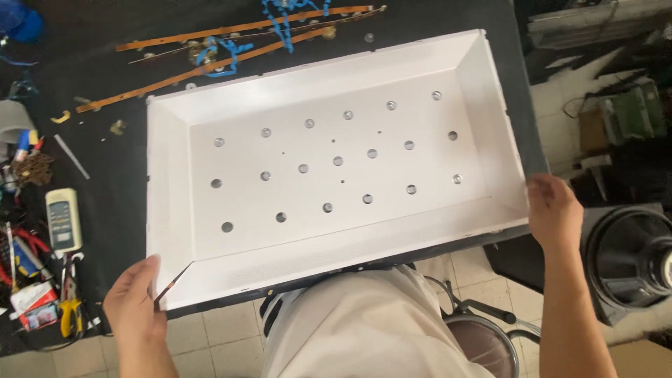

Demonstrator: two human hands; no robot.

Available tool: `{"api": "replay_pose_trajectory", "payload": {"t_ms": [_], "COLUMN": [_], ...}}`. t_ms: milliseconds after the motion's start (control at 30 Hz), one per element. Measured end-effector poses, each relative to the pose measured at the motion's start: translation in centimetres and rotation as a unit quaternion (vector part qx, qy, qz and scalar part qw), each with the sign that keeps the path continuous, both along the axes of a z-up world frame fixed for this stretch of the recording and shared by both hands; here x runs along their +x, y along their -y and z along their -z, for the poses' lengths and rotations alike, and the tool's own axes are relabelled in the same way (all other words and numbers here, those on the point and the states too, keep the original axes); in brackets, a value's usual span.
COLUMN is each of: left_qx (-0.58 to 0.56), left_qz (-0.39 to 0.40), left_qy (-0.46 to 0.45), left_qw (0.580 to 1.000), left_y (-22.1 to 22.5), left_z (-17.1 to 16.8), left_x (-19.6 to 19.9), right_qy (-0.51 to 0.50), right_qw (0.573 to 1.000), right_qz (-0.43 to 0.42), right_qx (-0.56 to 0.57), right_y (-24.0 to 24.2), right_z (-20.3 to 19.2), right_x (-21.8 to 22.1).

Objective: Installing LED backlight strips and a reflector sheet into a television chassis during a repair process.

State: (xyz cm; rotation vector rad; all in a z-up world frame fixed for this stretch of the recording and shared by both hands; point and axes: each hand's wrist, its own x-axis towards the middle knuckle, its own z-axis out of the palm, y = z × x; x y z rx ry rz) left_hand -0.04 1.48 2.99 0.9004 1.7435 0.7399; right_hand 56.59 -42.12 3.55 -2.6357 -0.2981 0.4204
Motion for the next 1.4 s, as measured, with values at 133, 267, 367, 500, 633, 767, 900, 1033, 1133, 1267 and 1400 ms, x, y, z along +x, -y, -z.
{"api": "replay_pose_trajectory", "payload": {"t_ms": [133, 267, 367, 500, 633, 767, 900, 1033, 1133, 1267, 1400], "left_qx": [0.003, -0.002, -0.016, -0.024, 0.004, 0.002, 0.015, -0.079, -0.138, -0.149, -0.129], "left_qz": [0.005, 0.06, 0.053, 0.048, -0.065, -0.088, -0.132, -0.169, -0.131, -0.079, -0.086], "left_qy": [-0.031, -0.058, -0.04, 0.009, 0.2, 0.262, 0.258, 0.21, 0.184, 0.181, 0.185], "left_qw": [1.0, 0.997, 0.998, 0.999, 0.978, 0.961, 0.957, 0.96, 0.964, 0.969, 0.97], "left_y": [0.0, 0.6, 0.7, 0.9, 3.2, 6.9, 10.2, 11.5, 12.1, 12.7, 12.9], "left_z": [1.5, 1.3, 2.1, 3.0, -0.7, 0.8, 0.5, 0.8, 0.7, 0.1, 0.5], "left_x": [-1.0, -0.9, -0.7, -1.2, 1.2, 2.0, 5.3, 6.2, 7.0, 7.7, 7.6], "right_qy": [-0.024, -0.033, -0.081, -0.132, -0.105, -0.093, -0.032, -0.016, 0.058, 0.042, -0.012], "right_qw": [0.999, 0.995, 0.988, 0.983, 0.981, 0.977, 0.997, 0.995, 0.995, 0.999, 0.997], "right_qz": [0.03, 0.067, 0.111, 0.119, 0.086, 0.074, 0.027, -0.011, -0.02, 0.018, 0.049], "right_qx": [0.023, 0.07, 0.068, 0.047, 0.138, 0.178, -0.059, -0.097, -0.074, -0.014, 0.06], "right_y": [-0.5, -0.9, -3.1, -3.5, -1.2, -3.2, -3.1, 1.0, 2.2, 1.1, 0.2], "right_z": [-0.9, -1.3, -4.0, -4.3, -2.0, -4.4, -3.3, 2.4, 4.4, 2.6, 0.8], "right_x": [-0.3, -0.6, -1.2, -1.0, -0.5, -1.6, -0.4, 1.4, 1.7, 0.8, -0.3]}}
